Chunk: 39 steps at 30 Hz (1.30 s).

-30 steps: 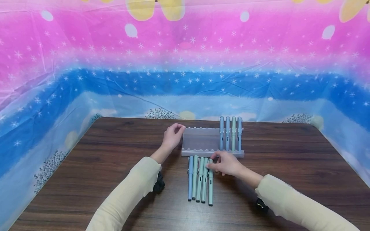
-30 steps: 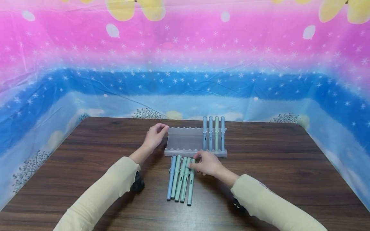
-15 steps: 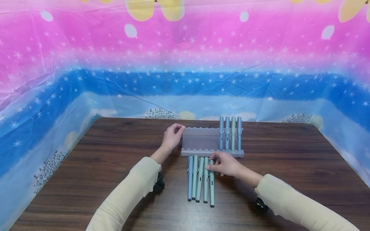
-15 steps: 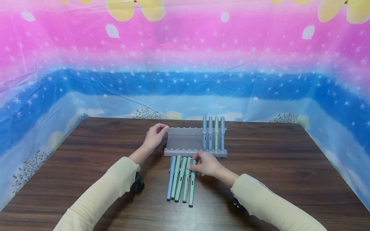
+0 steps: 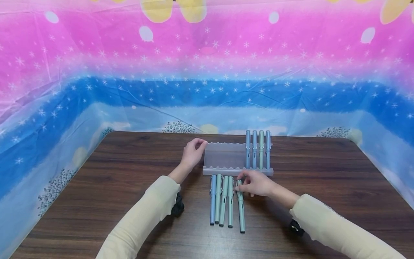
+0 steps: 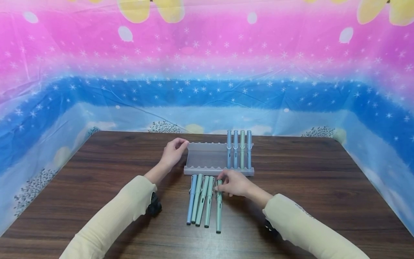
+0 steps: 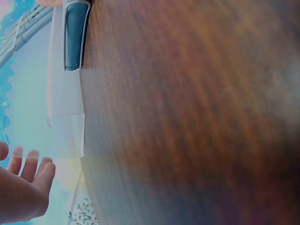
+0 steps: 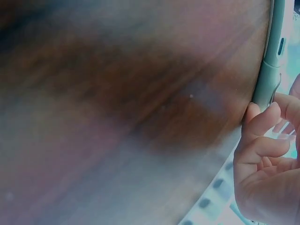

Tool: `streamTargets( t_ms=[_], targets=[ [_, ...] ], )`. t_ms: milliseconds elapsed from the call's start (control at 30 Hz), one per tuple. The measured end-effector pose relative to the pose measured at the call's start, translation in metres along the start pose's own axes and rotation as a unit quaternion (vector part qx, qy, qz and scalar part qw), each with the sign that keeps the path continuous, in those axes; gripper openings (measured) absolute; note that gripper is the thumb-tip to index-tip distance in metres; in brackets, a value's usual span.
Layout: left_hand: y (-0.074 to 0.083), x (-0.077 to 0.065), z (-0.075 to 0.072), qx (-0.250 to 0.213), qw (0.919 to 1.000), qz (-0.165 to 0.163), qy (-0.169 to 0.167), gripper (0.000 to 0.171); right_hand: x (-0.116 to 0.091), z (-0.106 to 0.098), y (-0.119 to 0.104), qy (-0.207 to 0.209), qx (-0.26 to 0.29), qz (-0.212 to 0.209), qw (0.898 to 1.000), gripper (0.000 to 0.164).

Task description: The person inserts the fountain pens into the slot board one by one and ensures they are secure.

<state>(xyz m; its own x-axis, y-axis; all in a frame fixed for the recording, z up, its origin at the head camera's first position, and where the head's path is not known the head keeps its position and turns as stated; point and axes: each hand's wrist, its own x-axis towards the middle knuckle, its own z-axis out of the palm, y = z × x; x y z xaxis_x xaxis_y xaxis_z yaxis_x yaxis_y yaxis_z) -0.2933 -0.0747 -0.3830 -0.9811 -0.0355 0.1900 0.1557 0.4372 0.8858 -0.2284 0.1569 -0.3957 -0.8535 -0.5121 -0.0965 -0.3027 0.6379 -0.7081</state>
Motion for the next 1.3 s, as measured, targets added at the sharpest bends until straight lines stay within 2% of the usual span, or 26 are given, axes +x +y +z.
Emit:
streamTargets(
  t_ms=[133, 333, 433, 533, 700, 900, 1000, 1133, 1300],
  targets=[
    [0.000, 0.000, 0.000, 0.001, 1.0000, -0.002, 0.001, 0.025, 0.001, 0.001, -0.001, 0.002, -0.021, -0.008, 1.000, 0.029],
    [0.000, -0.001, 0.000, 0.002, 1.0000, -0.001, 0.003, 0.025, 0.002, 0.003, -0.006, 0.029, -0.087, -0.028, 0.995, 0.025],
    [0.000, -0.001, 0.000, 0.001, 1.0000, 0.000, 0.003, 0.025, 0.003, 0.004, -0.006, 0.039, -0.094, -0.027, 0.994, 0.023],
    [0.001, -0.001, 0.000, -0.001, 1.0000, 0.000, 0.003, 0.024, 0.003, 0.003, -0.005, 0.039, -0.070, -0.024, 0.997, 0.022],
    [0.000, 0.000, 0.000, -0.002, 1.0000, 0.000, 0.001, 0.025, 0.003, -0.002, -0.001, 0.025, 0.022, -0.012, 0.999, 0.022],
    [0.000, 0.001, 0.001, -0.001, 1.0000, -0.001, 0.003, 0.024, 0.004, -0.009, 0.003, 0.015, 0.123, 0.013, 0.992, 0.025],
    [0.000, 0.001, 0.001, -0.002, 1.0000, -0.001, 0.003, 0.024, 0.005, -0.014, 0.003, 0.015, 0.141, 0.004, 0.990, 0.028],
    [0.000, 0.001, 0.001, -0.002, 1.0000, 0.000, 0.004, 0.024, 0.005, -0.019, 0.001, 0.022, 0.153, -0.029, 0.988, 0.031],
    [0.000, 0.001, 0.000, -0.002, 1.0000, 0.001, 0.004, 0.023, 0.007, -0.027, -0.002, 0.042, 0.143, -0.063, 0.987, 0.031]
  ],
)
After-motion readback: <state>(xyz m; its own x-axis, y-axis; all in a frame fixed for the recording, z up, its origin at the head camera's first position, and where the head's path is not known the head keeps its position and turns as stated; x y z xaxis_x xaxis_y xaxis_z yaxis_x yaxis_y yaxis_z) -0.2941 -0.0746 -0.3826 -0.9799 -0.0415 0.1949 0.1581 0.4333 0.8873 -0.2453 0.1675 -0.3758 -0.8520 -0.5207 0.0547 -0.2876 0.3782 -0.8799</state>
